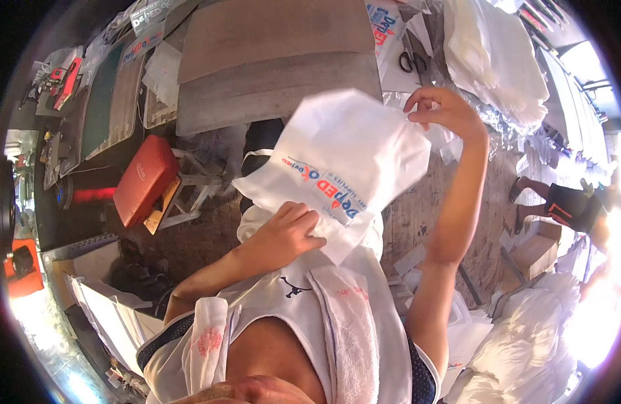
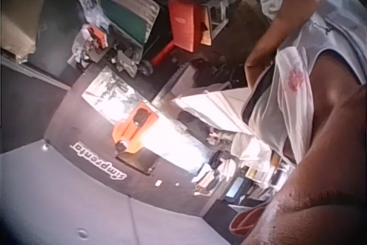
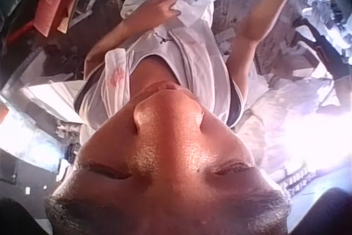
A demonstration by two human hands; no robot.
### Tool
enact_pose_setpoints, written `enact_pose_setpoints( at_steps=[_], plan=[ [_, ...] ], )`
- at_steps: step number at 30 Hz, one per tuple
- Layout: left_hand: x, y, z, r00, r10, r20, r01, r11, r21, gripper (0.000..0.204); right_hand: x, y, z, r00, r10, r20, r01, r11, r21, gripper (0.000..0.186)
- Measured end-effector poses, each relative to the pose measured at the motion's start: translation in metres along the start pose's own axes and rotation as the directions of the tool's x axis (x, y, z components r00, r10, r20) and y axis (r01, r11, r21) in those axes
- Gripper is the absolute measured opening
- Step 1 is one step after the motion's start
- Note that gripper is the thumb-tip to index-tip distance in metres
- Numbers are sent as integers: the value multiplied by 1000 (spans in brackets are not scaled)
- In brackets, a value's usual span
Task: The person positions a white tote bag on a heat press, aligns a printed transfer sheet on it, and lowers the press by hand to apply the design. The person repeats this process with additional tote bags.
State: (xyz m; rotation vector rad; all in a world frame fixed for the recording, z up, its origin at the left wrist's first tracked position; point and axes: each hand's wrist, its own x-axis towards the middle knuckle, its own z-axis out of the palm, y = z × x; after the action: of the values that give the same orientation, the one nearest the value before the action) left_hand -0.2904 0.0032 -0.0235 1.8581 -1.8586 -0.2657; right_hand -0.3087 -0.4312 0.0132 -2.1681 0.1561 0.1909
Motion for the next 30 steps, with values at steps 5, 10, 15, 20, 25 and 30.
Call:
enact_pose_setpoints(
  at_steps=[5,10,15,20,25,30],
  plan=[
    [-13,-2,8,993,-114,3,114,993,-39,29,-41,-63,-34,998,19,61,-12,993,-116,16],
    [-28,8,2,966,-231,114,244,962,-122,33,3,44,25,972,234,-37,-234,929,-286,45],
    [-37,16,-17,912,-402,81,410,885,-220,30,73,156,168,846,514,-143,-510,703,-495,80],
    [-56,10,-10,750,-659,50,572,609,-550,15,53,138,215,837,516,-182,-545,751,-372,64],
    [-57,-26,26,657,-754,8,599,516,-612,17,13,94,113,935,352,-37,-352,912,-213,53],
    [14,-16,82,787,-521,329,549,351,-758,44,-131,13,-21,884,422,-199,-464,845,-268,39]
  ],
)
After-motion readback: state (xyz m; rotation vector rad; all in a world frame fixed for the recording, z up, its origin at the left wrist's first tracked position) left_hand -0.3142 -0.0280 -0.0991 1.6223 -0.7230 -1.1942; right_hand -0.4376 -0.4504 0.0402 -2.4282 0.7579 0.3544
